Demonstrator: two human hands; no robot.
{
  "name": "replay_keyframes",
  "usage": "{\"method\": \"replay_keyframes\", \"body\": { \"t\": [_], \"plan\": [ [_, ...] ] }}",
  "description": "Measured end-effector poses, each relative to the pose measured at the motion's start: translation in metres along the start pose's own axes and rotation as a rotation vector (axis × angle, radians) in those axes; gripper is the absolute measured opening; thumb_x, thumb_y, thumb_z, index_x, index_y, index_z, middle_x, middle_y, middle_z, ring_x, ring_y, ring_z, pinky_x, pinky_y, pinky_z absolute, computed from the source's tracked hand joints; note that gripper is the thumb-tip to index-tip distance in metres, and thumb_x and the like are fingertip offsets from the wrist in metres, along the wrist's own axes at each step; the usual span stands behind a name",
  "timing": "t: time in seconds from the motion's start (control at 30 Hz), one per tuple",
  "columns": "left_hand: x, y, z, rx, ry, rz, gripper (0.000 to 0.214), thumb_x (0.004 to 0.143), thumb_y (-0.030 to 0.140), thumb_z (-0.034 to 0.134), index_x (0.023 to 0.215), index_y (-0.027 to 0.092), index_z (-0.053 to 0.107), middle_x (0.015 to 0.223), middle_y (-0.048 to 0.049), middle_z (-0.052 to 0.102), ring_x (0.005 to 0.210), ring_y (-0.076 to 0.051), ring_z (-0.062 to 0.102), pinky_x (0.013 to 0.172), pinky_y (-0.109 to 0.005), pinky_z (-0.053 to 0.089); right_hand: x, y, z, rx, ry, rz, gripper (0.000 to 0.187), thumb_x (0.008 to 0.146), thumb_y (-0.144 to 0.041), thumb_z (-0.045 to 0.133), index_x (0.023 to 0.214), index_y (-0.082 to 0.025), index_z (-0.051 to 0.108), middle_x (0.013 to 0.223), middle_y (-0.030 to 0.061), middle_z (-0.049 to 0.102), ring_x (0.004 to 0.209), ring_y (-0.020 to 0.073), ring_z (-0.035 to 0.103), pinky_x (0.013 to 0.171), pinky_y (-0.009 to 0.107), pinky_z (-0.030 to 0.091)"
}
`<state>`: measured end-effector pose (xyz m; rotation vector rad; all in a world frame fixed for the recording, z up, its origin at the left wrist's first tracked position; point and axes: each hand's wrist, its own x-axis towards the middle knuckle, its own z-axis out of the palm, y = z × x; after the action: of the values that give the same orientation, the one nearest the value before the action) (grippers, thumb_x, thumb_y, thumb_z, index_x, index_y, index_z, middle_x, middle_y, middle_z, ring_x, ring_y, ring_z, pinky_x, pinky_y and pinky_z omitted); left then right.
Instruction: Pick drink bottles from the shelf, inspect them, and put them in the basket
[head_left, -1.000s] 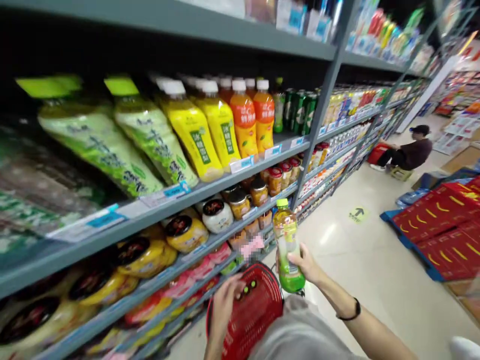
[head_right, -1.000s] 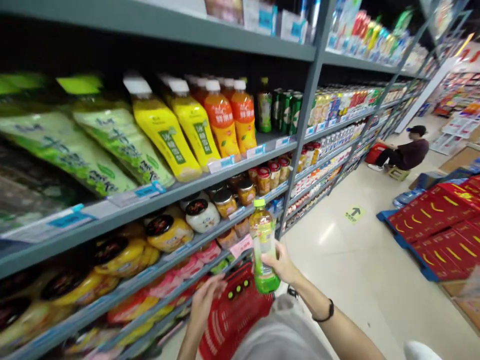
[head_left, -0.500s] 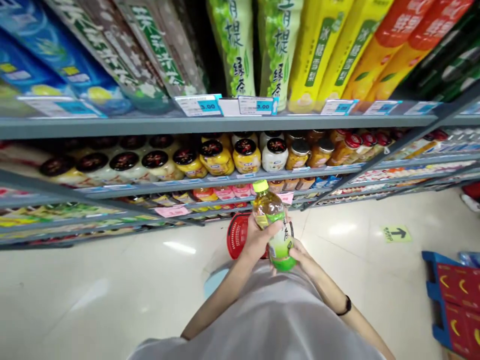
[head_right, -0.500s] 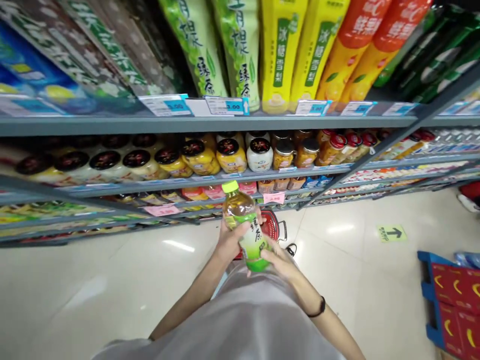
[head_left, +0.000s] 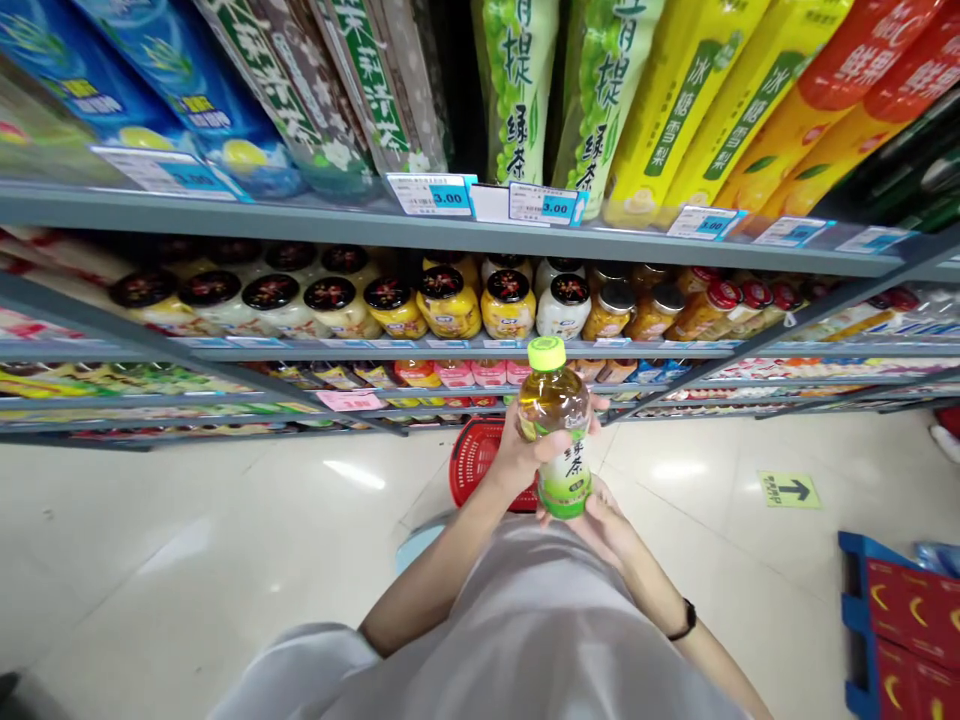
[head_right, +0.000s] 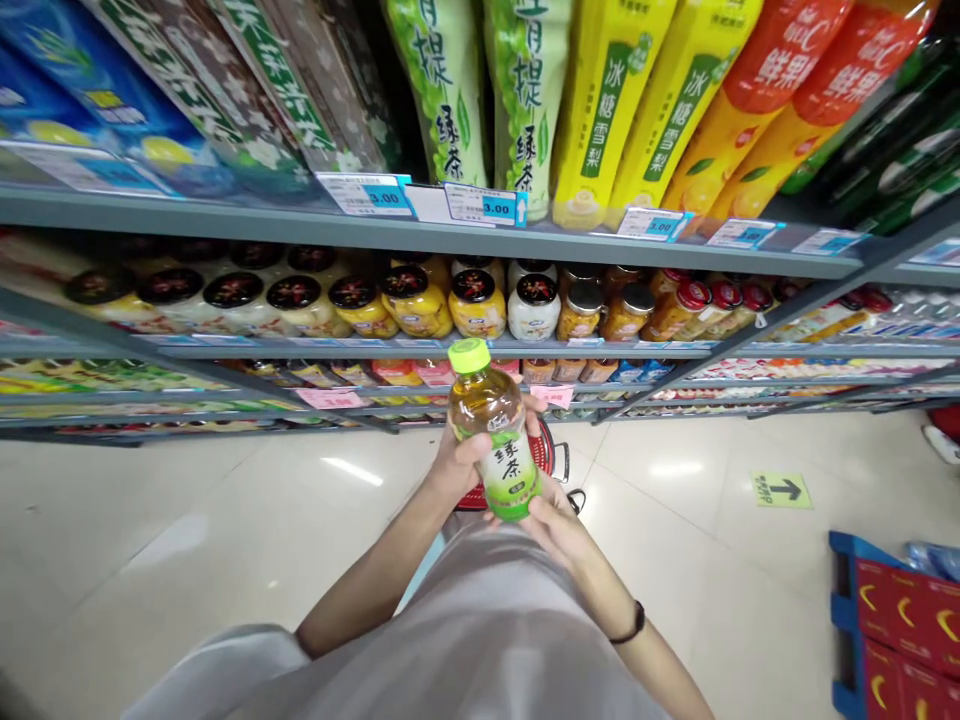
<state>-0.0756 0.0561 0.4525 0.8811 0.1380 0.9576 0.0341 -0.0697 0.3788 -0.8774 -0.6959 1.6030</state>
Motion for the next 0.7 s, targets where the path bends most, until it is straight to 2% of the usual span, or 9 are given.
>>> {"method": "replay_keyframes", "body": {
  "t": [0.07,0.17,0.3,0.43,0.57,0.63,0.7],
  "plan": [
    [0.002,-0.003,0.000,0.007,0.078,0.020,0.057,0.068,0.047,0.088,0.114,0.017,0.071,0.108,-0.0129,0.076,0.090,-0.025,0.073,0.082,-0.038,0.061,-0.002,0.002,0.001,-0.042,0.108,-0.061,0.065,0.074,-0.064,0.083,0.120,-0.023,0.062,0.114,0.0114,0.073,0.098,0.0284,0.073,0.085,0.044,0.061],
    [0.004,-0.004,-0.003,0.043,0.182,0.047,0.046,0.073,0.036,0.087,0.113,0.018,0.072,0.107,-0.0108,0.077,0.088,-0.022,0.073,0.082,-0.035,0.061,-0.001,0.003,0.000,-0.161,0.318,-0.209,0.066,0.073,-0.058,0.087,0.125,-0.025,0.061,0.119,0.0095,0.070,0.104,0.0270,0.070,0.093,0.043,0.058],
    [0.003,0.000,-0.004,0.088,0.167,0.037,0.044,0.072,0.035,0.088,0.109,0.016,0.072,0.110,-0.0122,0.077,0.091,-0.023,0.074,0.083,-0.036,0.061,-0.001,-0.002,0.003,-0.375,0.495,-0.384,0.062,0.068,-0.046,0.092,0.118,-0.026,0.062,0.115,0.0083,0.067,0.109,0.0269,0.064,0.100,0.042,0.054],
    [0.001,0.005,0.001,0.029,0.186,0.017,0.051,0.067,0.034,0.091,0.111,0.017,0.069,0.109,-0.0103,0.076,0.087,-0.023,0.074,0.081,-0.036,0.061,-0.001,-0.001,0.007,-0.483,0.601,-0.492,0.068,0.063,-0.037,0.095,0.119,-0.026,0.057,0.119,0.0092,0.063,0.114,0.0268,0.060,0.105,0.043,0.050],
    [0.000,0.012,0.003,-0.068,0.136,-0.046,0.071,0.056,0.043,0.094,0.117,0.020,0.067,0.106,-0.0095,0.074,0.090,-0.026,0.073,0.083,-0.040,0.059,-0.003,0.005,0.007,-0.524,0.577,-0.495,0.074,0.061,-0.035,0.095,0.122,-0.027,0.054,0.121,0.0092,0.060,0.114,0.0262,0.060,0.105,0.042,0.050],
    [0.000,0.014,0.002,-0.091,0.106,-0.091,0.078,0.053,0.050,0.094,0.119,0.020,0.066,0.105,-0.0100,0.073,0.090,-0.028,0.072,0.082,-0.041,0.059,-0.006,0.007,0.005,-0.466,0.448,-0.394,0.079,0.063,-0.041,0.095,0.128,-0.028,0.053,0.123,0.0091,0.062,0.114,0.0269,0.062,0.103,0.042,0.051],
    [-0.001,0.015,0.000,-0.113,0.059,-0.148,0.083,0.051,0.057,0.092,0.121,0.022,0.065,0.105,-0.0110,0.072,0.090,-0.029,0.072,0.077,-0.041,0.059,-0.011,0.008,0.003,-0.328,0.244,-0.248,0.079,0.070,-0.057,0.088,0.133,-0.027,0.053,0.118,0.0102,0.067,0.111,0.0291,0.066,0.097,0.044,0.055]
  ]
}}
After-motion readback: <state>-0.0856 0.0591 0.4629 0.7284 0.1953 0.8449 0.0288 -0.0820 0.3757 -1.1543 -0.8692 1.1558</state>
